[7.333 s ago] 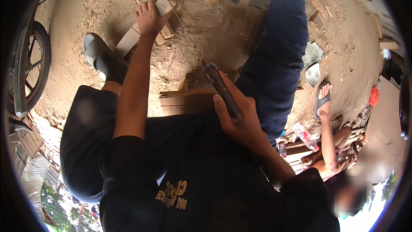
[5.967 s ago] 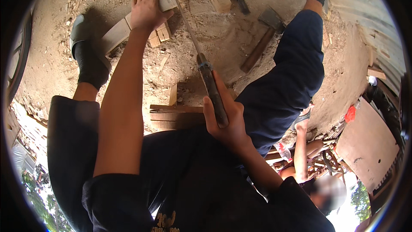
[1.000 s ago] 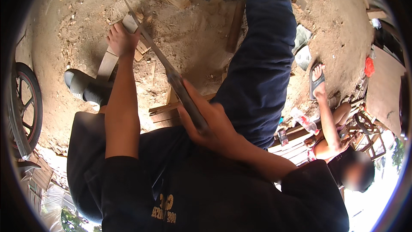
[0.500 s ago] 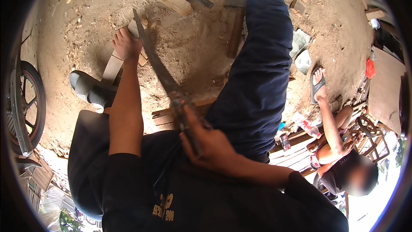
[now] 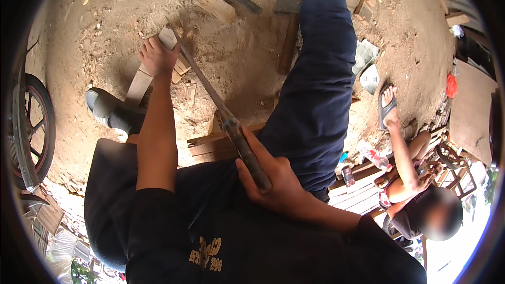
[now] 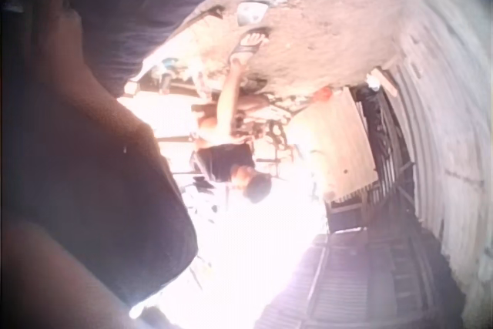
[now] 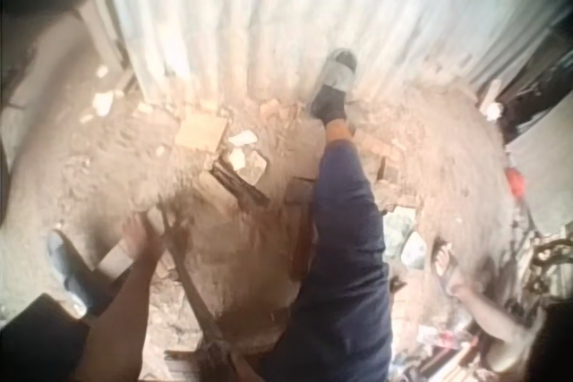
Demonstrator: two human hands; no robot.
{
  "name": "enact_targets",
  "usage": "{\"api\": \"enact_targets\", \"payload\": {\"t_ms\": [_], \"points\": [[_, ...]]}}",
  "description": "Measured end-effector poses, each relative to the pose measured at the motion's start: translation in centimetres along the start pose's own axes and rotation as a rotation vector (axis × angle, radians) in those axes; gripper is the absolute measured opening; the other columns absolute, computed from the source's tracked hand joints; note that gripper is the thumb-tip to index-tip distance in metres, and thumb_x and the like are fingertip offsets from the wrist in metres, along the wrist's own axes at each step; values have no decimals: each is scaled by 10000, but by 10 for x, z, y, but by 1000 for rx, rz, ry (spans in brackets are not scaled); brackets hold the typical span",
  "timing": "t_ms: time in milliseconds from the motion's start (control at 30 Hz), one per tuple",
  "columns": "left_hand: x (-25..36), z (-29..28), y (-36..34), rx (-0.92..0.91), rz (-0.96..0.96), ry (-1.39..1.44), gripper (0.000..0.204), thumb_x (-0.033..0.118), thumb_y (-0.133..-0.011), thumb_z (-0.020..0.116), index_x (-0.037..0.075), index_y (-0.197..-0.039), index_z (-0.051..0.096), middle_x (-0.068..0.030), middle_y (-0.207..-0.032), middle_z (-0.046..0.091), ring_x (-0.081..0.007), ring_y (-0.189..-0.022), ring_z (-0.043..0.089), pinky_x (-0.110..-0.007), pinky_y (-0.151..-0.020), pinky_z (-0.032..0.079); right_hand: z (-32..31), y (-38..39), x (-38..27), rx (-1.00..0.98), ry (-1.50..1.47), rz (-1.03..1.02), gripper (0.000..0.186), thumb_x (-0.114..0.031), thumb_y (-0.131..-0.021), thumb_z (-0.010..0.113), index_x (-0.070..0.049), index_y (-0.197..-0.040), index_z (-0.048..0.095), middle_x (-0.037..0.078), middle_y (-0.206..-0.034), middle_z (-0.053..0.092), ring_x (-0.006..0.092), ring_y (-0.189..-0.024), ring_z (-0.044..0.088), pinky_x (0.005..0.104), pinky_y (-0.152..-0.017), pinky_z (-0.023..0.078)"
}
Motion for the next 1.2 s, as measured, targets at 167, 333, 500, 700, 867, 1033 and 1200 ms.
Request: {"api": "enact_targets", "payload": {"t_ms": [167, 333, 500, 700, 867, 1033, 1200], "points": [[0, 10, -6, -6, -4, 32, 666, 541, -601, 825, 68, -961, 523, -109, -946, 588, -327, -903, 591, -468, -809, 438, 18, -58, 10, -86, 72, 138, 574, -71, -904, 615, 64, -1411, 380, 243, -895, 689, 339, -693, 713, 371, -623, 564], [1, 3, -3, -7, -10, 12, 680, 557, -607, 821, 63, -965, 521, -119, -956, 593, -339, -921, 593, -474, -823, 442, 6, -9, 11, 68, -17, -21, 525, -82, -901, 615, 68, -1371, 435, 232, -793, 675, 338, -666, 705, 375, -613, 548], [8, -4, -5, -75, -38, 51, 677, 563, -623, 814, 63, -974, 520, -130, -962, 608, -346, -925, 606, -481, -823, 451, 16, -64, 10, -9, -37, 102, 536, -79, -898, 606, 43, -1389, 427, 232, -791, 673, 323, -678, 706, 371, -617, 541], [0, -13, -19, -297, -87, 264, 787, 607, -634, 806, 12, -1082, 551, -183, -1018, 658, -375, -950, 649, -487, -812, 520, 12, -14, 21, 34, -83, 42, 478, -79, -896, 602, 57, -1339, 487, 222, -752, 662, 297, -653, 701, 367, -608, 527], [-31, -7, -50, -860, -171, 550, 921, 556, -602, 866, 5, -1279, 571, -196, -1137, 676, -301, -1041, 662, -398, -887, 523, 14, -51, 17, 9, -70, 31, 536, -85, -880, 599, 36, -1376, 438, 253, -803, 650, 386, -691, 668, 430, -662, 538], [-44, -7, -42, -837, -178, 592, 809, 560, -580, 874, 25, -1149, 661, -163, -1039, 714, -278, -995, 683, -392, -869, 532, 9, -5, 20, 84, -150, -138, 449, -93, -897, 608, 85, -1297, 510, 209, -727, 637, 284, -627, 682, 345, -617, 514], [-9, 0, -34, -789, -114, 399, 957, 705, -552, 818, 27, -1197, 616, -203, -1085, 695, -336, -1037, 668, -423, -886, 529, 29, -48, 12, 51, 16, 27, 435, -78, -886, 620, 77, -1280, 520, 232, -758, 652, 301, -715, 709, 364, -654, 532]]}}
Point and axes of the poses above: each hand's wrist, its own y-axis away from the middle knuckle, its own z-axis out of the palm, x = y × z, the point moved 3 cm from there along -y, towards the middle knuckle
